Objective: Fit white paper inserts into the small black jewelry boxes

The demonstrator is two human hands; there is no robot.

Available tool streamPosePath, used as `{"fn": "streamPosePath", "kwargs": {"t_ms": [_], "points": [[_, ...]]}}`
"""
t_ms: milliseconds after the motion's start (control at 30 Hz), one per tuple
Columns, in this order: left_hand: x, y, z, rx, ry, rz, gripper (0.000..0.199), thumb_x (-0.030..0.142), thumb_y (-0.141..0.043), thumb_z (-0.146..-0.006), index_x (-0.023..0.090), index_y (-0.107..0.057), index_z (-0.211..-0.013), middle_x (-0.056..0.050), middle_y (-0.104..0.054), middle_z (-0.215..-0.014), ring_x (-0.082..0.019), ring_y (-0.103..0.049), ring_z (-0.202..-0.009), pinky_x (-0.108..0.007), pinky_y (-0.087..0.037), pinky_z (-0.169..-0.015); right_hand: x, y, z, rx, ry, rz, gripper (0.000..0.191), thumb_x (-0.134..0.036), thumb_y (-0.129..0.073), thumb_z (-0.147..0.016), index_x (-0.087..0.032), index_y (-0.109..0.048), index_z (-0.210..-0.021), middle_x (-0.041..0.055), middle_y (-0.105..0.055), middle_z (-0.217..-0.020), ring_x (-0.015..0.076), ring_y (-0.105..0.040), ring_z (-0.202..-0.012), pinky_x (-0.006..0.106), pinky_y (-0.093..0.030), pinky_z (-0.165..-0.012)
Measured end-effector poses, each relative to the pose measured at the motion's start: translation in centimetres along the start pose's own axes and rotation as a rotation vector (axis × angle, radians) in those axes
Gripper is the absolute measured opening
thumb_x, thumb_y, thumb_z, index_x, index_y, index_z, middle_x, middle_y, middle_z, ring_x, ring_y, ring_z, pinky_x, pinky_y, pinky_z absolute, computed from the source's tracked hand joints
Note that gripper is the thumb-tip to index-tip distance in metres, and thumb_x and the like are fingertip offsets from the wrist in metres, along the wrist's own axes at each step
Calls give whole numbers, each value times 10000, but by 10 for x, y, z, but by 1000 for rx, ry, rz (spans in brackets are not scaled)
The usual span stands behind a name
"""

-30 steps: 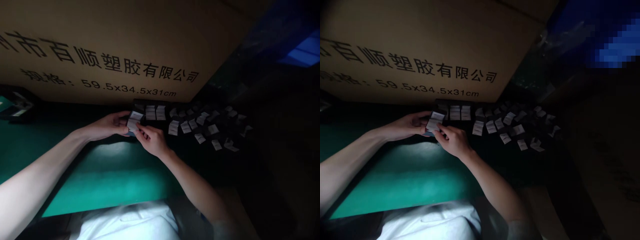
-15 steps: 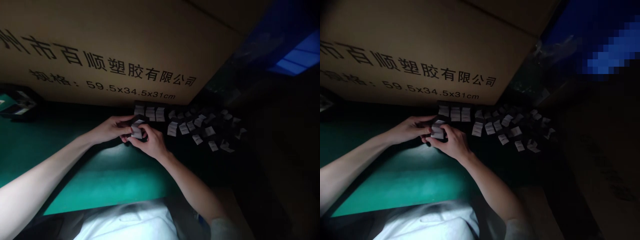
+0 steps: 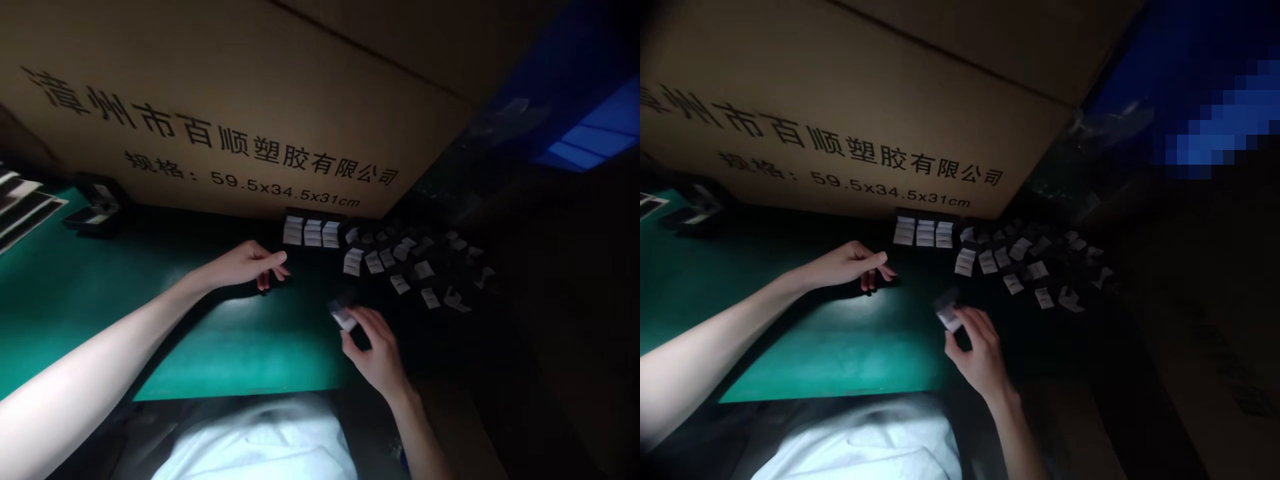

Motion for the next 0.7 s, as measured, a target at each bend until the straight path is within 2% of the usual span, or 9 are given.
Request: {"fn": "streamPosePath", "kwargs": {"t_ms": [167, 300, 433, 567, 700], "points": [[0, -2, 0, 30, 25, -11, 486, 611, -614, -917, 181, -834, -976, -113, -815, -946, -155, -697, -578, -260, -587, -572, 58, 51, 70, 142, -216, 265, 329, -358, -628, -937, -255, -675, -1246, 121, -731, -1169, 301, -720, -1068, 485, -635, -890], [1, -2, -2, 45, 13, -14, 457, 594, -642, -905, 187, -819, -1011, -95, -804, -931, -155, -694, -616, -258, -590, -583, 116, 92, 107, 276, -371, 444, 424, -527, -575, -932, -198, -714, -1160, 171, -715, -1187, 334, -703, -1079, 525, -603, -895], [2, -1, -3, 68, 0, -4, 433, 575, -650, -898, 192, -815, -1014, -92, -794, -933, -169, -694, -639, -277, -597, -592, 162, 125, 120, 406, -460, 543, 440, -548, -577, -891, -191, -745, -1084, 184, -701, -1177, 341, -681, -1089, 532, -569, -925], [0, 2, -5, 108, 5, 12, 414, 552, -680, -871, 194, -813, -1030, -98, -793, -938, -181, -683, -644, -284, -591, -592, 199, 149, 122, 428, -546, 534, 414, -503, -575, -851, -192, -739, -1070, 178, -709, -1142, 319, -674, -1061, 495, -559, -909], [-2, 4, -8, 130, 12, 40, 380, 541, -704, -837, 216, -809, -1003, -77, -794, -900, -196, -674, -634, -273, -574, -550, 234, 166, 114, 429, -635, 530, 470, -493, -535, -819, -140, -740, -1053, 199, -725, -1057, 307, -678, -979, 464, -566, -849]]}}
Point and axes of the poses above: each hand's wrist, its own z-axis away from the middle knuckle, its own y-axis out of the back of the hand, x = y × z, the point moved 2 cm from there along -z, towards the middle knuckle
